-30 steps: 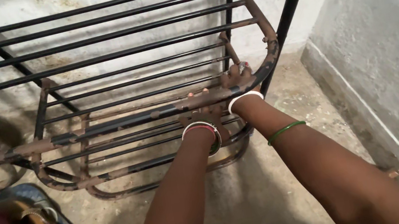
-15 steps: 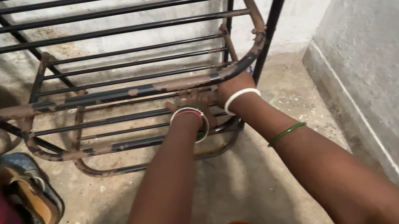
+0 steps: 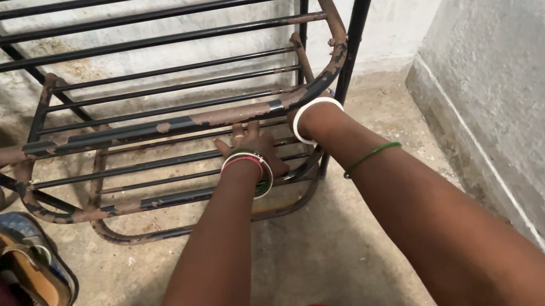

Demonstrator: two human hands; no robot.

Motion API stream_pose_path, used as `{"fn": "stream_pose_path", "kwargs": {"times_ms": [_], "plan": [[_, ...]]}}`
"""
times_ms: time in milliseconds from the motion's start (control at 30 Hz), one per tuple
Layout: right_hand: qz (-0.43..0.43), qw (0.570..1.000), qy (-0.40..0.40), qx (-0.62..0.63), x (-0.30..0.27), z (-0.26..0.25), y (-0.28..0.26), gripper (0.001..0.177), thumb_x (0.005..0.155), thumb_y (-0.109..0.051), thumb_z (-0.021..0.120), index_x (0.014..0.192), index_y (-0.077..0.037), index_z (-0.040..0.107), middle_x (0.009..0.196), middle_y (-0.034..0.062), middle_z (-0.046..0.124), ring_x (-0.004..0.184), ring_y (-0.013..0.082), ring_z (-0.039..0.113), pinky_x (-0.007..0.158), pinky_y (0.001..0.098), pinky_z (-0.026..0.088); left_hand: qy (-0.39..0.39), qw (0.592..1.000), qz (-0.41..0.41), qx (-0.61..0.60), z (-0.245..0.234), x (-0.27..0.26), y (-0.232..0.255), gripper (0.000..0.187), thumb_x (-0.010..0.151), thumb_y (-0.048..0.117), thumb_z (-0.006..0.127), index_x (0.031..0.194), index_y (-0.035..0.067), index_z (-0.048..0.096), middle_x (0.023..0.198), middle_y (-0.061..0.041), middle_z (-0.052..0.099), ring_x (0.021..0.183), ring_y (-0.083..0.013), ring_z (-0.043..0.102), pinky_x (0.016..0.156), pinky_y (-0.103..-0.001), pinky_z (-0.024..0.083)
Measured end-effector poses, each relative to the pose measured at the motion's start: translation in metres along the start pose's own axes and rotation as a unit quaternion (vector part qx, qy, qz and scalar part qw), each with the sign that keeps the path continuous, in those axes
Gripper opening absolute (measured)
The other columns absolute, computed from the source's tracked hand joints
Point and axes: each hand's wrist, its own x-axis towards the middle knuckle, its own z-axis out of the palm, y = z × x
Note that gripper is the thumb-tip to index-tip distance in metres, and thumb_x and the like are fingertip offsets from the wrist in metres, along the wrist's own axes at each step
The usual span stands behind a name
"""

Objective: The person wipes a metal shoe rack using a small piece of cloth, cleaning the various bars and the metal frame.

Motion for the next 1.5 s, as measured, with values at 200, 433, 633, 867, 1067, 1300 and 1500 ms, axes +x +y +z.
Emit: {"fn": "stream_pose_path", "kwargs": {"times_ms": [200,433,633,867,1067,1300,1500], "plan": [[-0.014,0.999,-0.028,-0.029,-0.004,-0.016,-0.001,0.034,0.096,-0.018,0.051,0.125,-0.009,0.067,0.129,0.0185,0.068,0.117,0.0371,0.066,0.097,0.0454,0.054,0.003,1.0,0.016,-0.011,0.001,-0.004,-0.001,0.075,0.074,0.05,0.08,0.143,0.028,0.06,0.172,-0.007,0.016,0.161,-0.0375,0.006,0.121,-0.073,0.011],[0.002,1.0,-0.008,-0.029,0.011,-0.018,0.005,0.035,0.095,-0.02,0.053,0.126,-0.011,0.067,0.129,0.018,0.068,0.117,0.0373,0.066,0.098,0.046,0.054,-0.042,0.997,0.056,0.033,0.004,0.02,-0.009,0.085,0.078,0.057,0.074,0.152,0.024,0.047,0.174,-0.008,0.007,0.16,-0.0381,0.006,0.121,-0.067,0.025],[0.104,0.974,0.198,0.037,0.056,-0.037,0.006,0.036,0.094,-0.022,0.055,0.126,-0.012,0.066,0.129,0.0176,0.068,0.117,0.0375,0.065,0.098,0.0465,0.053,-0.023,0.987,0.121,0.105,0.009,0.037,-0.015,0.078,0.085,0.042,0.067,0.156,0.016,0.046,0.172,-0.023,0.015,0.156,-0.0477,0.019,0.122,-0.065,0.028],[0.074,0.992,0.094,0.048,0.04,-0.018,0.007,0.037,0.092,-0.024,0.056,0.126,-0.013,0.066,0.129,0.0171,0.068,0.118,0.0377,0.065,0.098,0.047,0.052,-0.038,0.992,0.105,0.059,0.003,0.019,-0.013,0.069,0.087,0.027,0.06,0.154,0.023,0.042,0.174,-0.007,-0.005,0.16,-0.0365,0.001,0.117,-0.082,0.005],[0.033,0.999,0.001,-0.005,0.001,-0.008,-0.005,0.038,0.091,-0.026,0.058,0.127,-0.015,0.066,0.129,0.0167,0.067,0.118,0.0379,0.065,0.098,0.0475,0.052,-0.034,0.994,0.093,0.047,-0.006,0.001,-0.014,0.07,0.085,0.031,0.068,0.151,0.025,0.046,0.174,-0.006,0.006,0.16,-0.0351,0.006,0.118,-0.079,0.004],[0.092,0.996,0.01,-0.002,-0.005,-0.006,-0.003,0.039,0.09,-0.028,0.059,0.127,-0.016,0.065,0.129,0.0162,0.067,0.118,0.0381,0.064,0.099,0.0481,0.051,-0.022,0.996,0.086,0.028,-0.005,-0.006,-0.023,0.078,0.083,0.063,0.071,0.15,0.03,0.048,0.173,-0.004,0.015,0.159,-0.0344,0.015,0.122,-0.076,-0.001],[0.134,0.991,0.016,0.006,-0.006,0.003,-0.003,0.041,0.089,-0.03,0.061,0.127,-0.017,0.065,0.128,0.0158,0.067,0.118,0.0383,0.064,0.099,0.0485,0.05,0.005,0.997,0.079,0.018,0.001,-0.005,-0.031,0.087,0.081,0.066,0.073,0.153,0.025,0.044,0.17,-0.006,0.02,0.156,-0.0366,0.019,0.12,-0.075,-0.001]]}}
